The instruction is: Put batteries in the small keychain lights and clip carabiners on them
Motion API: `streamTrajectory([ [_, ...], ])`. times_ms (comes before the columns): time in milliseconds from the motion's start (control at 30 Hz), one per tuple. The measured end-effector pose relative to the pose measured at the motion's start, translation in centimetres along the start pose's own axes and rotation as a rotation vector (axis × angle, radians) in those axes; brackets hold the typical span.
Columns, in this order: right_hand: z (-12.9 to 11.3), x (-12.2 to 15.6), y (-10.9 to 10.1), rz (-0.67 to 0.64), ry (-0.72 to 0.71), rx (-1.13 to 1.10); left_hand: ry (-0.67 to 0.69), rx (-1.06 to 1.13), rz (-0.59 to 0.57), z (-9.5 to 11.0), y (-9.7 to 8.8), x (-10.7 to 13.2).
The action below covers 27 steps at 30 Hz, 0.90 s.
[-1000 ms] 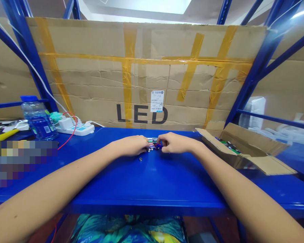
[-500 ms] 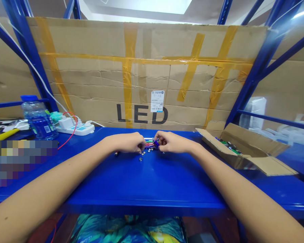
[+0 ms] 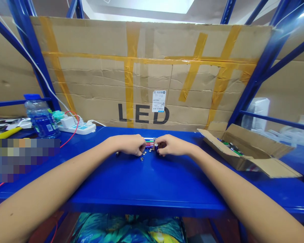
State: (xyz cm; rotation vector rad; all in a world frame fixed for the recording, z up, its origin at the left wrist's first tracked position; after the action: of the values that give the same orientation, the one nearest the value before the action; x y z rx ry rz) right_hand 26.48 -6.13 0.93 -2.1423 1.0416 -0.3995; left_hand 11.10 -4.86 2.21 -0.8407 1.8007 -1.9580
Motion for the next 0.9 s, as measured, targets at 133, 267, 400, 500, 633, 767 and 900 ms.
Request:
streamTrajectory([
  [133, 0.0, 0.0, 0.2, -0.033, -0.007, -0.036, 0.004, -0.001, 0.07, 0.2, -0.9, 0.3],
  [267, 0.3, -0.1, 0.2, -0.03, 0.019, -0.067, 0.108, 0.083, 0.328, 1.2, -2.3, 0.4],
  [400, 0.5, -0.2, 0.3, -0.042, 0.026, -0.158, 0.227, 0.127, 0.48, 2.2, -2.4, 0.2],
  [500, 0.6, -0.2, 0.3, -0.037, 0.017, -0.18, 0.263, 0.101, 0.513, 2.5, -1.9, -0.1],
  [633, 0.7, -0.3, 0.3, -0.03, 0.007, -0.178, 0.298, 0.046, 0.523, 2.6, -1.7, -0.3],
  [767, 0.7, -0.4, 0.2, -0.011, 0.004, -0.194, 0.331, 0.001, 0.538, 2.7, -1.7, -0.4],
  [900, 0.6, -0.5, 0.0, 0.022, -0.005, -0.209, 0.363, -0.027, 0.583, 2.5, -1.4, -0.5],
])
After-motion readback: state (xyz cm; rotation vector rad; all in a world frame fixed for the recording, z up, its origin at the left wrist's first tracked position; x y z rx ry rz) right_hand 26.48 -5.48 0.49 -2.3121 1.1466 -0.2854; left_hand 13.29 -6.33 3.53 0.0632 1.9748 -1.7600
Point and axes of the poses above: each hand's wrist, its own x-axis away from the middle knuckle, its own y-axis out of the palm, z = x × y, the point moved 5 cm from there along -x, towards the middle knuckle, and after that the axes turned 4 degrees about -x, right-handed, at the moved point
